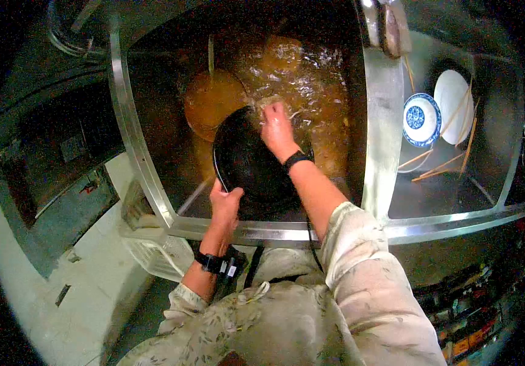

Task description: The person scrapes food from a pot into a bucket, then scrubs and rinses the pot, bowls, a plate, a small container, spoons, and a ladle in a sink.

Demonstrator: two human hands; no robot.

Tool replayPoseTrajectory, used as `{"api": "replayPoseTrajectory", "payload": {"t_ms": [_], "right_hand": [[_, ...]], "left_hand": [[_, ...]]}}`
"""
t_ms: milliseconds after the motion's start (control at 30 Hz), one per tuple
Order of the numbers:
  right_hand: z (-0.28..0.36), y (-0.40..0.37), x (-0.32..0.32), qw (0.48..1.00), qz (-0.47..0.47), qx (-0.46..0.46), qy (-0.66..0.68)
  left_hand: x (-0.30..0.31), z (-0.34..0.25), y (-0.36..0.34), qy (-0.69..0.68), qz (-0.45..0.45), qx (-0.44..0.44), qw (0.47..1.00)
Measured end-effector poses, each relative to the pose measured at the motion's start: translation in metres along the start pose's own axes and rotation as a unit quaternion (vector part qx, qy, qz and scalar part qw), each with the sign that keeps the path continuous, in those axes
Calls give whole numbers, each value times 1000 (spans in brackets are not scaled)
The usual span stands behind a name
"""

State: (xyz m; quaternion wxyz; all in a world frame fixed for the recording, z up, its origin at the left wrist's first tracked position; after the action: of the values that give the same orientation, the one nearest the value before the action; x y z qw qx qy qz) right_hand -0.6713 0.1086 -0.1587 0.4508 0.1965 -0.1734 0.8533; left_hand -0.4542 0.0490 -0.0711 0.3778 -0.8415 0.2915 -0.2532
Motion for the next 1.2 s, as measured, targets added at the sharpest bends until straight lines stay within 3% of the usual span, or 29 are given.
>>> {"api": "replayPoseTrajectory", "payload": {"t_ms": [100,233,300,367,433,467,533,567,633,667,700,767,800,833,900,967,1033,1067,1100,1200], "right_hand": [[42,-7,-14,985,-25,45,163],[94,-50,-31,931,139,96,324],[83,-84,-55,877,337,1,342],[83,-113,-45,837,497,-4,230],[46,-131,-35,836,549,-1,13],[39,-133,-29,834,552,-1,14],[10,-100,-3,893,402,30,-200],[4,-84,10,899,315,46,-302],[1,-52,35,946,176,-1,-273],[-15,-42,41,981,108,-37,-157],[-39,-37,43,987,79,-131,-55],[-51,-34,50,970,98,-222,-15],[-61,-35,46,958,103,-266,42],[-62,-35,44,958,103,-265,43],[-56,-37,23,938,120,-235,223],[-70,-34,0,924,109,-232,283],[-33,-43,-34,820,245,-294,425],[-16,-41,-29,841,236,-277,401],[-11,-41,-39,840,235,-275,403],[11,-30,-43,832,156,-205,492]], "left_hand": [[-6,4,0,-44,32,-23,998],[3,17,4,-59,12,-7,998],[8,14,5,-53,12,-21,998],[12,2,-3,-25,-9,-12,1000],[14,-5,-9,-45,-10,-18,999],[20,-7,-12,-28,-19,-20,999],[30,-16,-17,14,-28,-31,999],[34,-19,-19,16,-32,-31,999],[38,-26,-22,19,-23,-35,999],[42,-29,-26,21,-27,-37,999],[45,-36,-29,30,-30,-46,998],[51,-48,-37,42,-32,-54,997],[51,-64,-43,96,-34,-98,990],[51,-78,-50,149,-37,-140,978],[54,-94,-62,178,-39,-176,967],[50,-115,-76,208,-42,-217,953],[33,-151,-110,360,-76,-321,873],[25,-165,-127,409,-98,-379,824],[25,-169,-136,411,-99,-381,822],[17,-170,-166,514,-115,-402,749]]}}
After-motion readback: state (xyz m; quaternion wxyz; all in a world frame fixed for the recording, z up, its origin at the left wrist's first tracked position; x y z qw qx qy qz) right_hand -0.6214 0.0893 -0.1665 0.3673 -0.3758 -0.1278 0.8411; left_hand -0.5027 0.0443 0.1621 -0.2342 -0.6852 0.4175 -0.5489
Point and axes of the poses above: each hand's wrist, its own y-axis towards the middle knuckle, its own x-axis out of the back of the hand, z = x × y, the point moved 10 cm from there along y, towards the middle knuckle, and after that the axes turned 7 degrees about y, right-handed, at the moved point
